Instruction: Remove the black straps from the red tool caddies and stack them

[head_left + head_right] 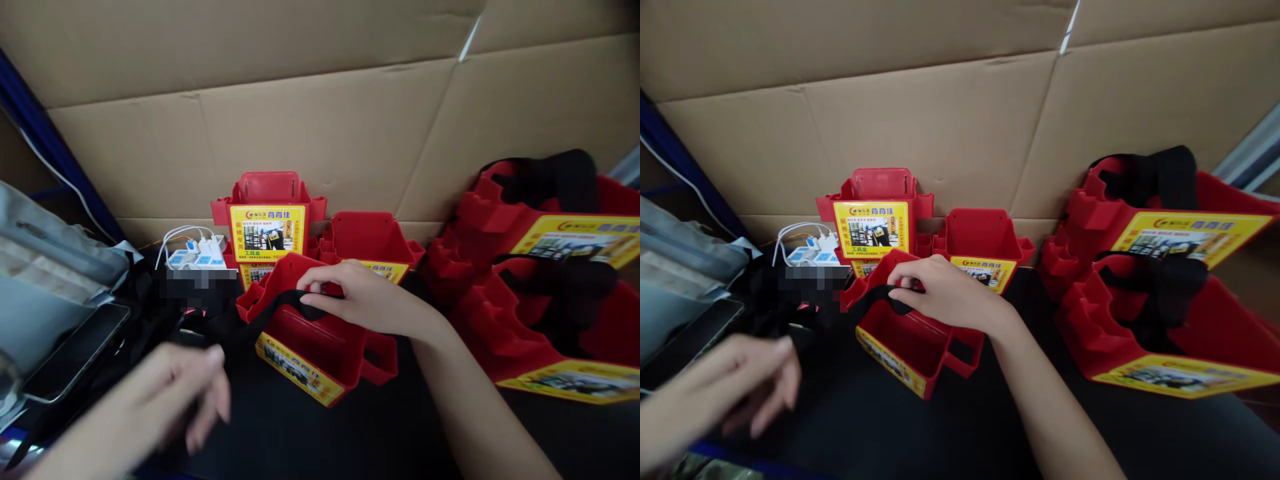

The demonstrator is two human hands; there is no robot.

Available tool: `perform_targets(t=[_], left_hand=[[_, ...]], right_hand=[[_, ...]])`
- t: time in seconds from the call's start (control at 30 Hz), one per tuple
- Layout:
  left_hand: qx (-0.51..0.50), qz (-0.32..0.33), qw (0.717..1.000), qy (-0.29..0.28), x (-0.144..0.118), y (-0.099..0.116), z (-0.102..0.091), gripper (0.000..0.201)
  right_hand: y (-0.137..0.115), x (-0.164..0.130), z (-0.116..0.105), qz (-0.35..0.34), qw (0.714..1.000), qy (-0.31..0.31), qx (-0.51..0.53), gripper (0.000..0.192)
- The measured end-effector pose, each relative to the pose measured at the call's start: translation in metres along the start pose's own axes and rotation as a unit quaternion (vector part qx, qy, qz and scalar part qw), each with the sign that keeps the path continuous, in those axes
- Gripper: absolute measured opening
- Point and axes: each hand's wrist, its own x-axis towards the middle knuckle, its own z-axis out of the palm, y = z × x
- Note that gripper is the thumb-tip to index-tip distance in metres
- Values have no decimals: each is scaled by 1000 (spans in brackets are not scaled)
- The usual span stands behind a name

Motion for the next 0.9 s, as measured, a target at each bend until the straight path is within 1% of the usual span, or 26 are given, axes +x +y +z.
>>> perform_targets(t=[0.03,0.07,0.1,0.13,0.17,0.2,0.23,0.27,0.3,0.37,0.4,0.43,0.47,0.5,0.53,0.6,0.63,0.77,0.83,0.9], left_hand=[[-127,-55,989,-43,-2,-7,19,45],[-262,-85,957,-92,0,-12,34,48],[-384,-97,910,-124,4,-15,46,53],[-462,-113,864,-163,11,-17,52,58],[-527,-113,825,-171,18,-18,54,63],[-573,-109,796,-161,25,-20,51,64],[-599,-103,782,-138,32,-21,46,59],[-610,-96,780,-101,38,-24,40,49],[-603,-91,791,-58,43,-28,34,38],[-549,-80,831,42,50,-39,24,18],[-511,-63,851,103,53,-45,20,13],[-474,-38,864,165,57,-51,15,11],[-443,-7,868,225,60,-55,8,11],[-422,27,862,279,62,-58,-1,11],[-411,59,852,320,65,-59,-13,12],[-412,103,830,362,69,-55,-43,16],[-413,114,826,365,70,-51,-60,15],[-387,147,828,378,70,-34,-126,16],[-362,161,826,402,69,-27,-152,16],[-330,179,818,435,65,-21,-170,14]], right_hand=[[0,0,0,2,1000,-1,-2,19],[0,1,0,2,1000,-5,-3,19],[0,0,0,-1,1000,-13,-2,19],[1,0,-1,-10,1000,-25,4,19],[1,-2,-2,-27,999,-43,15,18],[2,-3,-3,-49,996,-66,29,17],[3,-5,-5,-74,992,-89,45,16],[3,-7,-6,-97,987,-112,61,15],[4,-8,-8,-115,982,-132,75,15],[4,-11,-12,-134,973,-163,99,14],[5,-12,-13,-138,969,-175,107,14],[5,-13,-14,-138,966,-186,113,13],[6,-13,-14,-136,964,-197,116,12],[6,-14,-14,-132,962,-207,116,12],[6,-14,-14,-127,961,-216,114,11],[6,-14,-13,-115,961,-231,104,11],[6,-14,-13,-111,960,-237,98,11],[6,-17,-14,-95,958,-255,89,11],[7,-19,-16,-86,956,-265,92,12],[7,-21,-18,-78,954,-275,94,12]])
